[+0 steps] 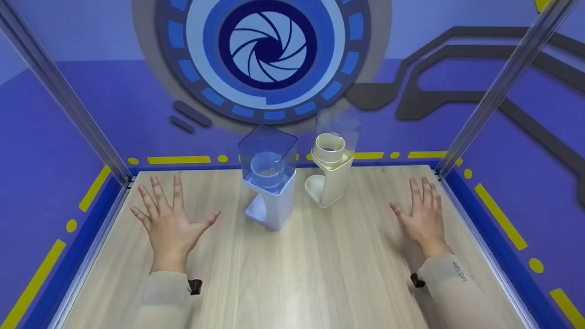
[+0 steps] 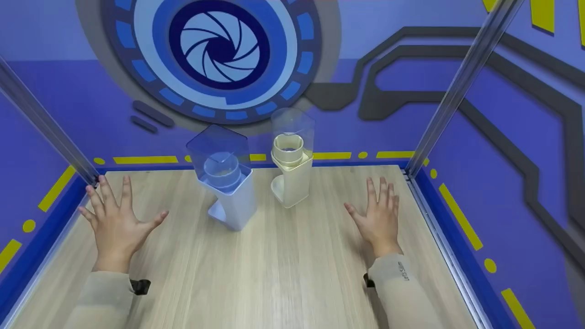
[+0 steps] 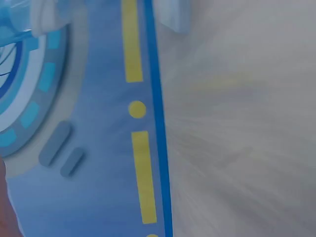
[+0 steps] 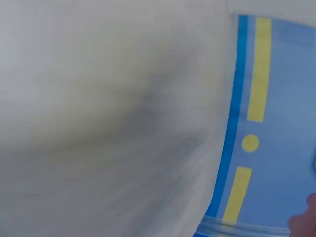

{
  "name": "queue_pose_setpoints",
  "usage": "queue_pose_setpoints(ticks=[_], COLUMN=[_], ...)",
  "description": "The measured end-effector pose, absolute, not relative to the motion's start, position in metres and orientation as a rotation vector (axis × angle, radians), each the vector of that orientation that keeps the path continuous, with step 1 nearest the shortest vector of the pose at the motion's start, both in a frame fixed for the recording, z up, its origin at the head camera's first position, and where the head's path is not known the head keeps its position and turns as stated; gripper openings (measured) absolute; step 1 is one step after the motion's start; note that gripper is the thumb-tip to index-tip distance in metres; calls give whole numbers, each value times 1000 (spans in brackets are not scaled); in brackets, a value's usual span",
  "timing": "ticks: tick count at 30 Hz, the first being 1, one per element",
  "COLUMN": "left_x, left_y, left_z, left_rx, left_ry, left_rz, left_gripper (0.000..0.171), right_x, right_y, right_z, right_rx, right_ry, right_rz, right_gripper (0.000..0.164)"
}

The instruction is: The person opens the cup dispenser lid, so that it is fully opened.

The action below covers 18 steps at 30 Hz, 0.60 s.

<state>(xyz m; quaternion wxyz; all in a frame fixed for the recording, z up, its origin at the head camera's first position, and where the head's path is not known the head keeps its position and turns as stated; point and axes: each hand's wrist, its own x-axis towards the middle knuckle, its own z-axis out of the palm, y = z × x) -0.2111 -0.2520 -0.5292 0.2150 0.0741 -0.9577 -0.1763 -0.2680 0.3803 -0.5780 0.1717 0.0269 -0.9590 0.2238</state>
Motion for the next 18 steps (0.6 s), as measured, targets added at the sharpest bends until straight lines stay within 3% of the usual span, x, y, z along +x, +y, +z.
queue_pose_setpoints(ticks=[11, 18], left_x=[-207, -204], left_y=[-220, -192], left_z=[-531, -534], left_rx=[80, 34], left_ry=[-2331, -2186], left_rz=[-797, -1076], left_gripper=[125, 114], right_x=[-262, -257], right_y=[323, 277], right_z=[-584, -580], right_rx=[153, 158], right_ry=[-2395, -2122], right_rz=[1146, 1520], right_gripper=[66, 53])
